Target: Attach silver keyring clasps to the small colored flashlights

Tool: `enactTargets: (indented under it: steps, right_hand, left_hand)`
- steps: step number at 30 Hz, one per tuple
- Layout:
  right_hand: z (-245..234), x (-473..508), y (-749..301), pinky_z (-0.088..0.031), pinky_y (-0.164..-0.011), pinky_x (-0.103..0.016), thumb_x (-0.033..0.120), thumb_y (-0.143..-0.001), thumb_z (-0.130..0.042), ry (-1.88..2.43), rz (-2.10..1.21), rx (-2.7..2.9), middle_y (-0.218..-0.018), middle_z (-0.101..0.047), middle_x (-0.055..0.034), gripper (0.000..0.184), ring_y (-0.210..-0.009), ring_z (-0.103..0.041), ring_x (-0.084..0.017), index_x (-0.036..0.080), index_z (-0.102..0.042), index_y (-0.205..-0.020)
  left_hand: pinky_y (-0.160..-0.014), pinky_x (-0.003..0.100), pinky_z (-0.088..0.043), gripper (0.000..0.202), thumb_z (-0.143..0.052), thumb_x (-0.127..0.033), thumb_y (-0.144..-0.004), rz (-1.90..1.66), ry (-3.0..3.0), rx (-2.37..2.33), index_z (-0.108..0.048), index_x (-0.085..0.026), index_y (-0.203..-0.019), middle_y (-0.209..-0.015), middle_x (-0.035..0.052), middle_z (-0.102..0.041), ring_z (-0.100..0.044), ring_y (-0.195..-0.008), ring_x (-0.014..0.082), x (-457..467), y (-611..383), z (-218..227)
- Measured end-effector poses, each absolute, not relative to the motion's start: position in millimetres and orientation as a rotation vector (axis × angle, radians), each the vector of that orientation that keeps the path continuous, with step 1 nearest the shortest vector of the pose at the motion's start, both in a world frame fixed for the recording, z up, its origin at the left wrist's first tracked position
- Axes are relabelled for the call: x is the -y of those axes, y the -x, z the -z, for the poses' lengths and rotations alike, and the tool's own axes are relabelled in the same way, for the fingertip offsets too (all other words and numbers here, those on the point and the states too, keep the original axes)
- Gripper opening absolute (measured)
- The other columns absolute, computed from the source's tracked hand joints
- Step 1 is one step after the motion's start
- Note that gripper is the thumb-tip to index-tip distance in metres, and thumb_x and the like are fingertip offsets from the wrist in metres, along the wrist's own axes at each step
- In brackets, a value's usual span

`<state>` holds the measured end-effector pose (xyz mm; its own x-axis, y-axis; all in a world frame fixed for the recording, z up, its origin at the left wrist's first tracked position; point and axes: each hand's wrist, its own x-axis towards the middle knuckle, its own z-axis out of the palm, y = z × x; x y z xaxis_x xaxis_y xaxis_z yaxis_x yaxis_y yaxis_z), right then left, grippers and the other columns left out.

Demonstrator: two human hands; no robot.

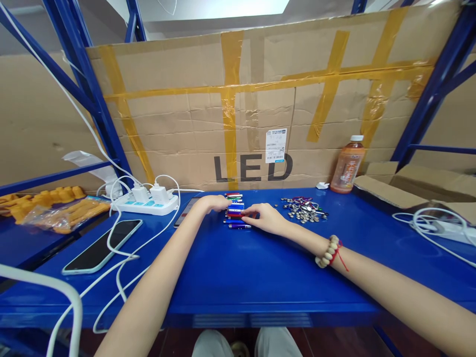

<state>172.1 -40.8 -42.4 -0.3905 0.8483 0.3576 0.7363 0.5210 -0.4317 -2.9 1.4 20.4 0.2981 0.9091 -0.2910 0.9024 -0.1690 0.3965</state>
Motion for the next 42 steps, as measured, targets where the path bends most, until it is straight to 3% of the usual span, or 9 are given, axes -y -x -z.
enactTargets:
  steps: [4,7,10,13,20,30,37,42]
  right_hand:
    - [37.8,46.8,-171.6,-0.041,-0.064,-0.021,0.047,-0.078,-0.055,1.289,-0.243,2.228,-0.088,-0.061,-0.0010,0.034,-0.075,-0.056,-0.012,0.021,-0.065,-0.099]
    - [31.3,52.6,-173.8,-0.037,-0.057,-0.020,0.058,-0.065,-0.063,1.353,-0.204,2.228,-0.086,-0.060,-0.0007,0.051,-0.074,-0.055,-0.013,0.023,-0.063,-0.101]
    - [28.1,55.9,-175.3,-0.033,-0.053,-0.019,0.057,-0.064,-0.064,1.377,-0.252,2.252,-0.077,-0.060,0.0019,0.047,-0.069,-0.055,-0.011,0.024,-0.062,-0.097]
    - [30.7,55.3,-174.8,-0.033,-0.053,-0.018,0.051,-0.069,-0.063,1.359,-0.367,2.251,-0.072,-0.060,0.0032,0.040,-0.066,-0.055,-0.010,0.022,-0.060,-0.097]
    - [37.1,51.5,-170.8,-0.034,-0.054,-0.018,0.044,-0.071,-0.063,1.314,-0.392,2.222,-0.076,-0.060,0.0042,0.033,-0.067,-0.055,-0.008,0.022,-0.061,-0.095]
    - [31.2,58.2,-171.2,-0.032,-0.052,-0.021,0.058,-0.064,-0.063,1.514,-0.079,2.163,-0.085,-0.062,0.0045,0.047,-0.075,-0.057,-0.013,0.028,-0.059,-0.100]
    - [34.7,58.5,-169.6,-0.032,-0.053,-0.021,0.051,-0.068,-0.063,1.465,-0.116,2.190,-0.086,-0.062,0.0064,0.038,-0.075,-0.058,-0.013,0.029,-0.059,-0.098]
    - [33.6,58.2,-169.1,-0.031,-0.052,-0.020,0.049,-0.068,-0.064,1.467,-0.118,2.188,-0.087,-0.062,0.0065,0.036,-0.076,-0.058,-0.013,0.029,-0.060,-0.097]
  left_hand:
    - [-0.071,0.022,-0.041,0.043,-0.033,-0.040,-0.085,0.036,-2.027,-1.639,-0.052,-0.011,-0.109,-0.104,0.0113,-0.061,-0.059,-0.086,0.0184,1.6,6.4,-29.3]
    - [-0.065,0.025,-0.040,0.053,-0.027,-0.045,-0.086,0.117,-1.959,-1.701,-0.041,-0.009,-0.122,-0.097,0.0142,-0.063,-0.061,-0.069,0.0186,5.0,8.1,-34.6]
    - [-0.054,0.022,-0.037,0.059,-0.029,-0.047,-0.086,0.166,-1.901,-1.691,-0.030,-0.006,-0.129,-0.086,0.0153,-0.065,-0.057,-0.052,0.0157,8.6,4.4,-33.2]
    - [-0.048,0.020,-0.033,0.062,-0.029,-0.046,-0.085,0.198,-1.876,-1.646,-0.025,-0.006,-0.131,-0.080,0.0149,-0.066,-0.054,-0.047,0.0152,11.3,-3.1,-27.4]
    - [-0.051,0.020,-0.036,0.063,-0.027,-0.049,-0.085,0.217,-1.850,-1.579,-0.027,-0.005,-0.130,-0.077,0.0149,-0.066,-0.054,-0.049,0.0150,9.3,-3.3,-23.8]
    - [-0.046,0.022,-0.033,0.066,-0.029,-0.050,-0.084,0.117,-1.889,-1.673,-0.022,-0.007,-0.134,-0.088,0.0155,-0.065,-0.055,-0.049,0.0170,3.7,2.4,-24.4]
    - [-0.047,0.021,-0.034,0.060,-0.026,-0.050,-0.086,0.126,-1.924,-1.593,-0.029,-0.009,-0.130,-0.091,0.0162,-0.064,-0.055,-0.048,0.0148,9.4,-3.0,-25.0]
    - [-0.054,0.025,-0.041,0.061,-0.031,-0.049,-0.084,0.080,-1.942,-1.702,-0.030,-0.009,-0.130,-0.088,0.0146,-0.065,-0.060,-0.058,0.0200,8.3,0.2,-26.7]
